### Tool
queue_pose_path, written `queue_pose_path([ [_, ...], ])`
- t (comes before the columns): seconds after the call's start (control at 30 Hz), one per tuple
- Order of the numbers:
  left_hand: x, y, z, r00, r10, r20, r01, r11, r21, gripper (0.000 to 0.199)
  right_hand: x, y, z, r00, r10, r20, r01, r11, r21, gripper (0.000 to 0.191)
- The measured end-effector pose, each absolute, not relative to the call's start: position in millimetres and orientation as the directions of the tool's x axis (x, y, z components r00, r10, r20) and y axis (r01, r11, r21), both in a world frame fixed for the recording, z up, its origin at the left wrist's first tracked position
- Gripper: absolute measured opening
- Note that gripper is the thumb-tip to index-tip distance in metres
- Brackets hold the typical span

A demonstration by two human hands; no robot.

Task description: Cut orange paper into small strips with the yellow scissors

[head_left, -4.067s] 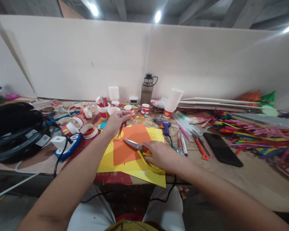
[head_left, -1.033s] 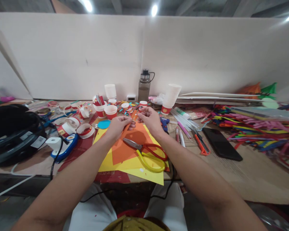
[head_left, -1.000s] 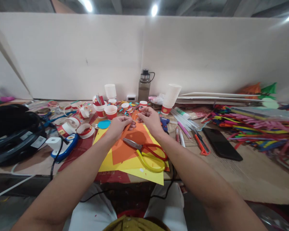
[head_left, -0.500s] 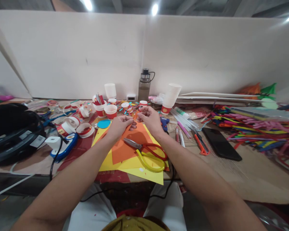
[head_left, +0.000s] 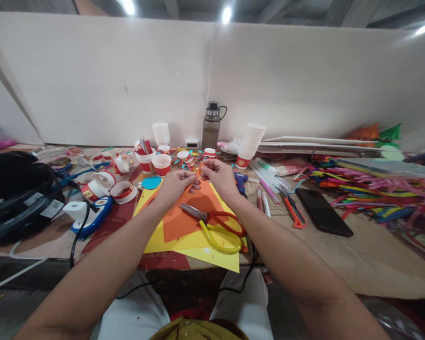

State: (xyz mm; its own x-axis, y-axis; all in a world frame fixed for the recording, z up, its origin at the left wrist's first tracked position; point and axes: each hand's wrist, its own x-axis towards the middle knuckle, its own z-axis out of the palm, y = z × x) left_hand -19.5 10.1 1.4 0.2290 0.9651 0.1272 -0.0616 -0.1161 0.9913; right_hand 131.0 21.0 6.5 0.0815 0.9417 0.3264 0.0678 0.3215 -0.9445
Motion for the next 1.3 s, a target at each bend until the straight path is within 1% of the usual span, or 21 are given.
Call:
queue_pose_path([
  [0.3, -18, 7, 4, 0.241, 0.96, 0.144, -0.054, -0.135, 0.989, 0.026, 130, 19, 8, 0.099, 0.926, 0.364, 0.072, 0.358, -0.931, 0.019],
  [0.57, -19, 10, 0, 0.276, 0.946, 0.171, -0.062, -0.16, 0.985, 0.028, 133, 26, -1, 0.092, 0.893, 0.44, 0.189, 0.418, -0.889, 0.011],
  [0.73, -20, 11, -3, 0.303, 0.941, 0.153, -0.065, -0.14, 0.988, 0.024, 134, 25, -3, 0.074, 0.891, 0.447, 0.196, 0.427, -0.883, 0.009],
  [0.93, -18, 10, -1, 0.304, 0.938, 0.168, -0.045, -0.162, 0.986, 0.022, 132, 18, 4, 0.055, 0.894, 0.444, 0.114, 0.437, -0.892, 0.013],
  [1.13, -17, 11, -3, 0.331, 0.926, 0.184, -0.093, -0.162, 0.982, 0.024, 132, 18, 5, 0.085, 0.881, 0.465, 0.17, 0.447, -0.878, 0.012],
  [1.3, -17, 11, -4, 0.305, 0.933, 0.192, -0.084, -0.174, 0.981, 0.026, 131, 18, 5, 0.094, 0.876, 0.473, 0.199, 0.449, -0.871, 0.01],
])
